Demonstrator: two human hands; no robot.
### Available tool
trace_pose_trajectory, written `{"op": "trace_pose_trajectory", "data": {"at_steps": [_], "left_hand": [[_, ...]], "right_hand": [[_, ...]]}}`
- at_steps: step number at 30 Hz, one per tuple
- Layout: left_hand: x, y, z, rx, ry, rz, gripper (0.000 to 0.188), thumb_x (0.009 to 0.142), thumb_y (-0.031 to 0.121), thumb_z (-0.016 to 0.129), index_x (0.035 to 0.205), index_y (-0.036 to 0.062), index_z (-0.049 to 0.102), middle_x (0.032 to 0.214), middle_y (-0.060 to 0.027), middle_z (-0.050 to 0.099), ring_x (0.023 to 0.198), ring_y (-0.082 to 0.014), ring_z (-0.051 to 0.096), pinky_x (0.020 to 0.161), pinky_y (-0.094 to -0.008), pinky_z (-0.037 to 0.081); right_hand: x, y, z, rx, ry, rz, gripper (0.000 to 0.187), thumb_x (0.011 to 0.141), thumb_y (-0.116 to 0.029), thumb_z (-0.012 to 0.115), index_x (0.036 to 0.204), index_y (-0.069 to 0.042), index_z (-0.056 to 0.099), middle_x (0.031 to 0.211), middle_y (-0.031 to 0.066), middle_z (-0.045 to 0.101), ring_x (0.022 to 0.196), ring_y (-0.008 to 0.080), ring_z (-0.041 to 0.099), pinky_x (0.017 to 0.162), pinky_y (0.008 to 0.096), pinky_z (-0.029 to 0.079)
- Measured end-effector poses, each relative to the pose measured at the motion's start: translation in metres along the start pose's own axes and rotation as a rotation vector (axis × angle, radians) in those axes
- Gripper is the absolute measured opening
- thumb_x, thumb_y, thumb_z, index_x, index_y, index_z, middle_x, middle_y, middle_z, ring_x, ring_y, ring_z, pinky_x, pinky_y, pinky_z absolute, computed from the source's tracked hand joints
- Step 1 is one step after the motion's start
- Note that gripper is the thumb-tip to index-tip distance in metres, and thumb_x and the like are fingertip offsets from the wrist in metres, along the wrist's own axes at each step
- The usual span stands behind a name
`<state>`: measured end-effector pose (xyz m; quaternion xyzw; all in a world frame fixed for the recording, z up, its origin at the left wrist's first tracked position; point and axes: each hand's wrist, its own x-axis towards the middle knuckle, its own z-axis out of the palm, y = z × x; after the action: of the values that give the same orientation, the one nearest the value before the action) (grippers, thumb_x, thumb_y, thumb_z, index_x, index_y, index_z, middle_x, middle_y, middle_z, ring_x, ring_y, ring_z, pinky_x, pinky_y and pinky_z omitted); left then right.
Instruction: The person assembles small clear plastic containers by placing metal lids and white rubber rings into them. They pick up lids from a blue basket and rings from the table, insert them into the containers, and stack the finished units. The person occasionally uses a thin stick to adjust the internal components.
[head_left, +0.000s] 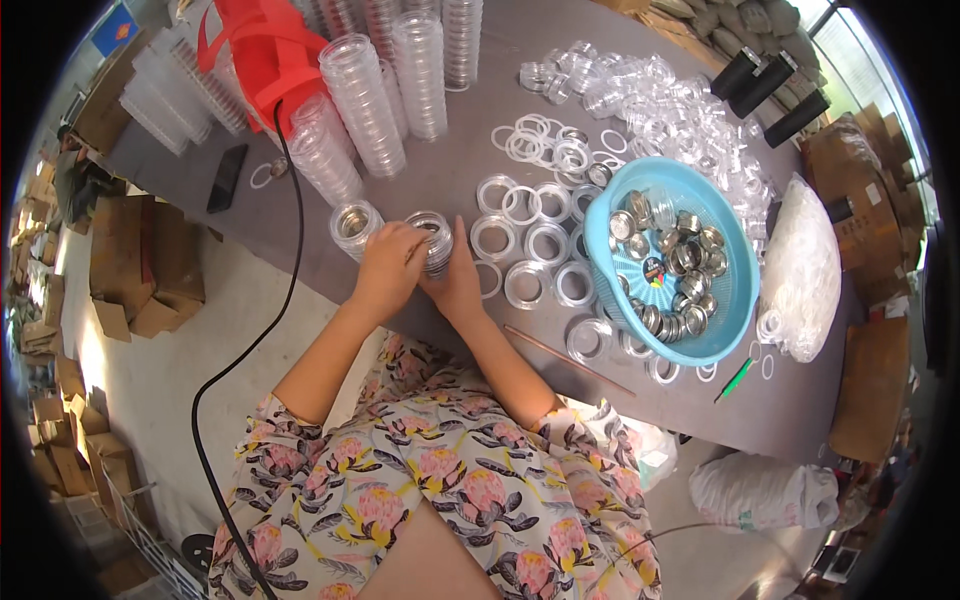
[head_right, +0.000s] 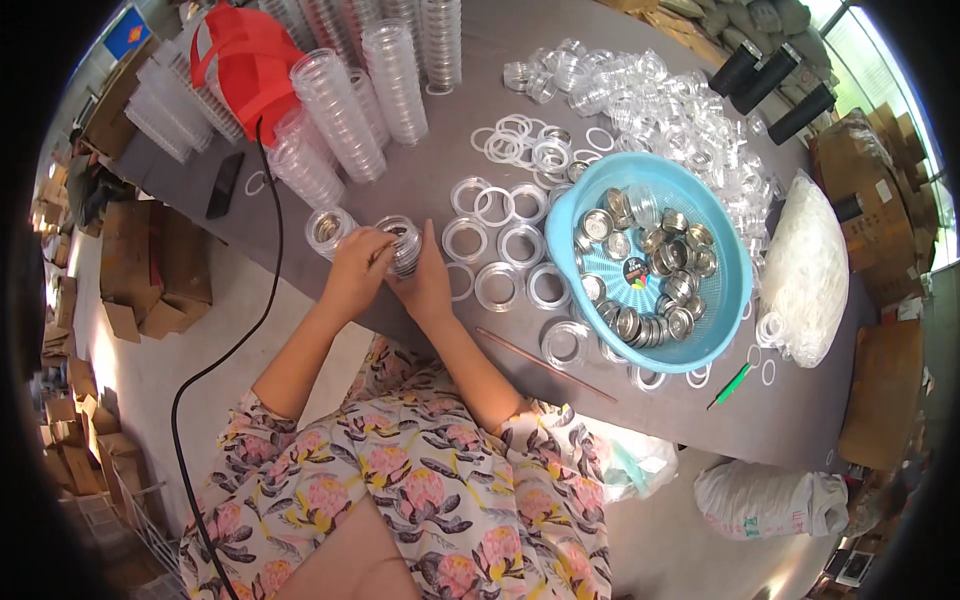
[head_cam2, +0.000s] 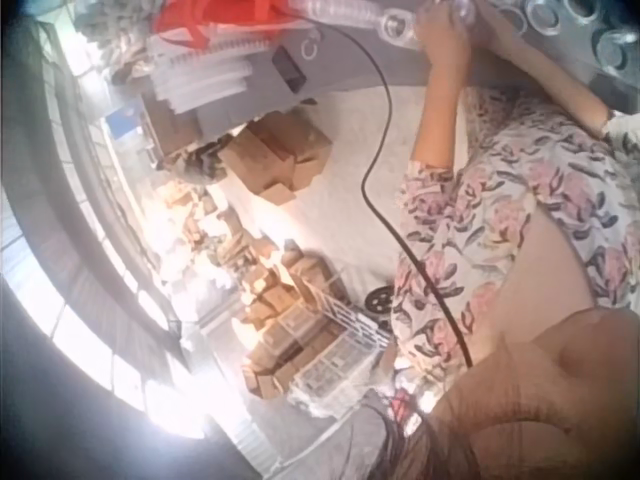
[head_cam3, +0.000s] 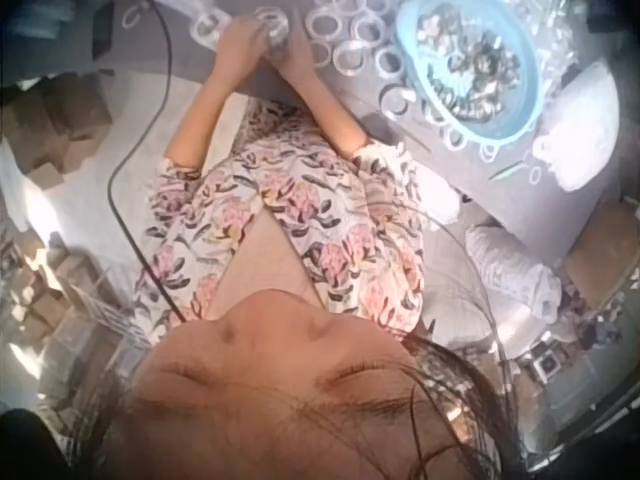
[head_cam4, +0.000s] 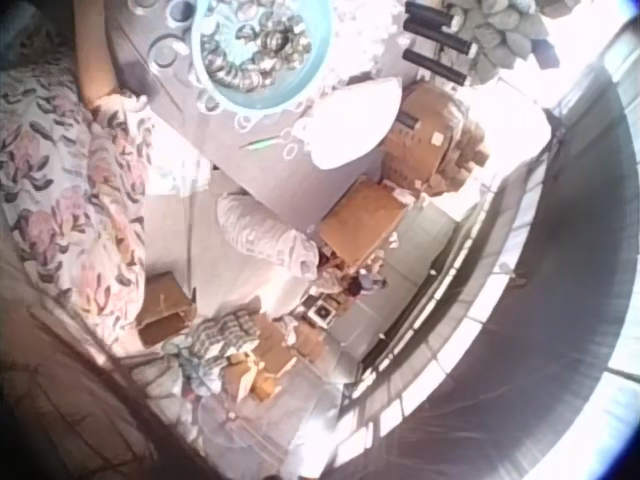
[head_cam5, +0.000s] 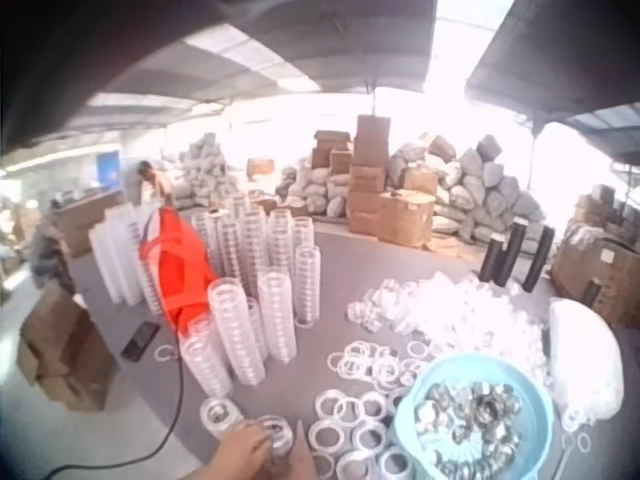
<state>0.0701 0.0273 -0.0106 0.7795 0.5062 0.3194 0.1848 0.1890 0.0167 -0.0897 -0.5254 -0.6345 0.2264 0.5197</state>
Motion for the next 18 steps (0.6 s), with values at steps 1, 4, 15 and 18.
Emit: {"op": "trace_pose_trajectory", "data": {"at_steps": [1, 4, 15, 18], "left_hand": [[-0.003, 0.000, -0.003, -0.011, 0.024, 0.005, 0.018, 0.081, 0.009, 0.058, 0.097, 0.0026, 0.063, 0.096, -0.0124, 0.062, 0.103, -0.0303, 0.053, 0.089, -0.0410, 0.038], [-0.008, 0.001, -0.024, -0.098, 0.124, 0.014, 0.019, 0.082, 0.010, 0.059, 0.098, 0.0026, 0.064, 0.097, -0.0119, 0.062, 0.101, -0.0298, 0.054, 0.089, -0.0398, 0.038], [-0.015, -0.040, -0.069, 0.385, 0.063, 0.114, 0.030, 0.081, 0.007, 0.059, 0.111, 0.0076, 0.059, 0.109, -0.0073, 0.061, 0.106, -0.0276, 0.052, 0.094, -0.0440, 0.034], [-0.026, -0.029, -0.067, 0.394, 0.324, 0.263, 0.042, 0.082, 0.013, 0.060, 0.123, 0.0092, 0.052, 0.128, -0.0146, 0.049, 0.120, -0.0325, 0.043, 0.101, -0.0482, 0.027]], "right_hand": [[-0.001, -0.004, 0.001, 0.003, -0.020, 0.028, 0.095, 0.063, -0.015, 0.079, 0.138, 0.007, 0.024, 0.120, 0.0194, 0.053, 0.109, 0.0345, 0.052, 0.092, 0.0417, 0.041], [-0.001, 0.001, 0.004, 0.029, -0.063, 0.103, 0.092, 0.061, -0.017, 0.080, 0.135, 0.005, 0.030, 0.121, 0.0185, 0.052, 0.111, 0.0343, 0.050, 0.093, 0.0423, 0.039], [-0.007, 0.014, 0.013, -0.179, -0.040, -0.058, 0.073, 0.069, -0.031, 0.075, 0.127, -0.001, 0.043, 0.120, 0.0161, 0.052, 0.112, 0.0328, 0.049, 0.094, 0.0433, 0.037], [-0.009, 0.011, 0.011, -0.186, -0.044, -0.051, 0.071, 0.071, -0.032, 0.074, 0.127, 0.000, 0.044, 0.120, 0.0170, 0.052, 0.111, 0.0339, 0.049, 0.093, 0.0440, 0.038]]}}
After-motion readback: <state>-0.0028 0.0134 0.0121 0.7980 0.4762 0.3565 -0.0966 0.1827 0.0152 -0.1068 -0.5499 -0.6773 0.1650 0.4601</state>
